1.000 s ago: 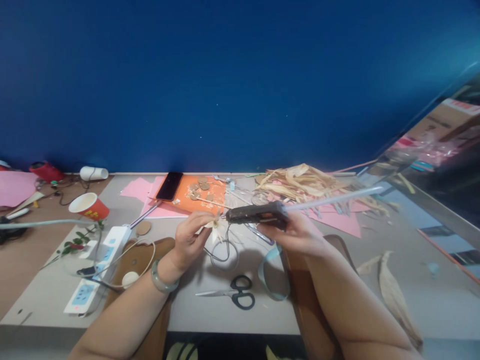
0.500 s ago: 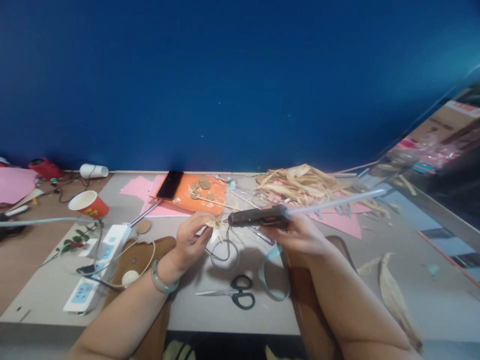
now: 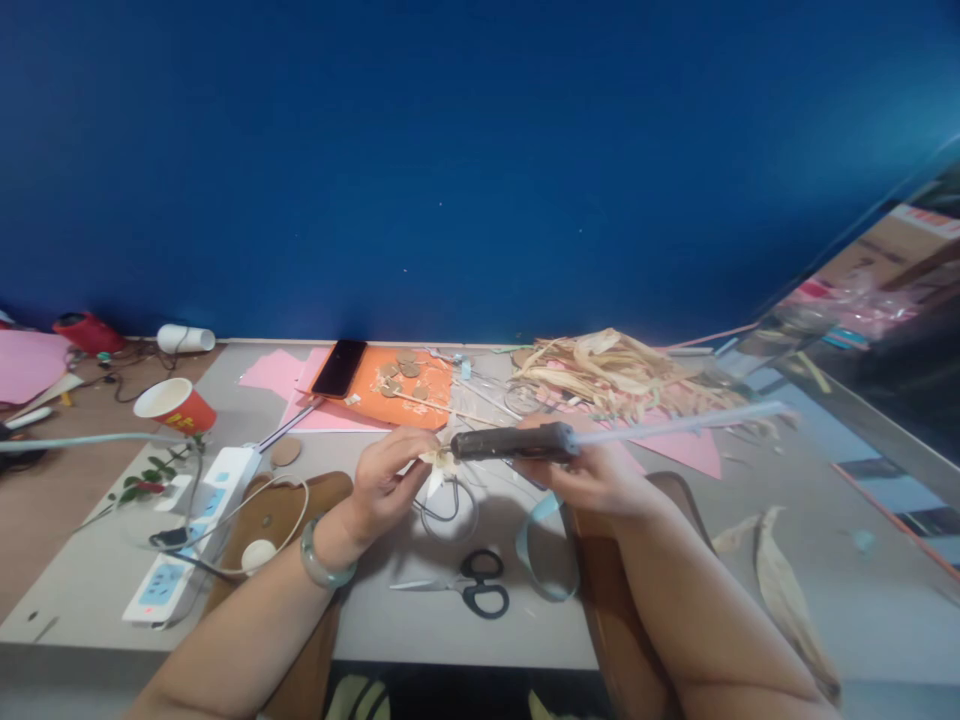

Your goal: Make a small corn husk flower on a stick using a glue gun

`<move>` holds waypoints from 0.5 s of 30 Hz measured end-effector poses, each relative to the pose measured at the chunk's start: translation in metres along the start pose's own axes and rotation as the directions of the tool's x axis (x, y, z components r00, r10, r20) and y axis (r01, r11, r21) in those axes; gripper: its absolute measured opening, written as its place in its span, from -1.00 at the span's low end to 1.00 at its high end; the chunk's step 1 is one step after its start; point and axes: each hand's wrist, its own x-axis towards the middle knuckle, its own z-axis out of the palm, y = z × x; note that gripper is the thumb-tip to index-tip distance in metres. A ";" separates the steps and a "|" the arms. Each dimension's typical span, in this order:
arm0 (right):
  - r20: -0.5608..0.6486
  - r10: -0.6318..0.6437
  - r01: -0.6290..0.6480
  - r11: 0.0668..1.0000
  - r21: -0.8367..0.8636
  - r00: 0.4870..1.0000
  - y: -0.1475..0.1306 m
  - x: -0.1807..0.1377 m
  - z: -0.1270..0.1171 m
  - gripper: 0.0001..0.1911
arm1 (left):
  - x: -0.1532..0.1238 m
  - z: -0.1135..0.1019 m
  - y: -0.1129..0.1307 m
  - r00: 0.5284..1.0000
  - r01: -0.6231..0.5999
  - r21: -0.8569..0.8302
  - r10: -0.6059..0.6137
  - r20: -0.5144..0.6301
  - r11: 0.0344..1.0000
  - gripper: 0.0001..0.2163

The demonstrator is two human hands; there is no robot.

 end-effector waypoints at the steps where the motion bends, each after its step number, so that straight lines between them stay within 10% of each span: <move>1: -0.005 -0.016 0.016 1.000 -0.009 1.000 -0.001 0.000 0.000 -0.82 | 0.000 0.000 0.000 1.000 -0.005 0.011 0.005 -0.002 1.000 -0.89; 15: 0.022 -0.184 0.185 0.981 -0.065 0.983 -0.008 0.001 0.000 -0.90 | 0.000 -0.002 0.000 1.000 -0.031 0.049 0.031 0.000 0.998 -0.89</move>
